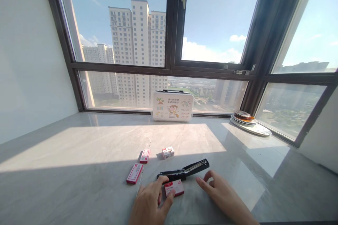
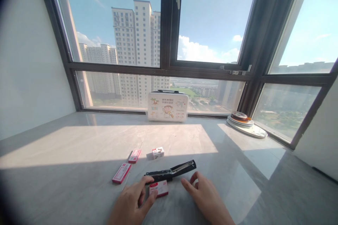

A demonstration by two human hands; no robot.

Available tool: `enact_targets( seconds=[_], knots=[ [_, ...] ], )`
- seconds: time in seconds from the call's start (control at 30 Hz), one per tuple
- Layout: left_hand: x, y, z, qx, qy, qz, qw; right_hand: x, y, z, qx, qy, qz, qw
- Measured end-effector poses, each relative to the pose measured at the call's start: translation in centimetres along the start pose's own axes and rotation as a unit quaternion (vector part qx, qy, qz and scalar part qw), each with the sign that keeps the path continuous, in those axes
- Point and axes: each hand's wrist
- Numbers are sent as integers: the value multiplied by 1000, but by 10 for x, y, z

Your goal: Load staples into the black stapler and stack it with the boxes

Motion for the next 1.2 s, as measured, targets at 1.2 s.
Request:
enact_targets(
  seconds=[1.2],
  knots=[
    [17,-22,16,-81,-65,-21,994,-11,-66,-83,237,83,-47,967]
  ],
)
Point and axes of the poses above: each hand's wrist, its own y-axis away from the middle knuckle, its own x-axis out of the back of the hand, z = x × y, and after that the axes turned 15 degrees about x, right-handed
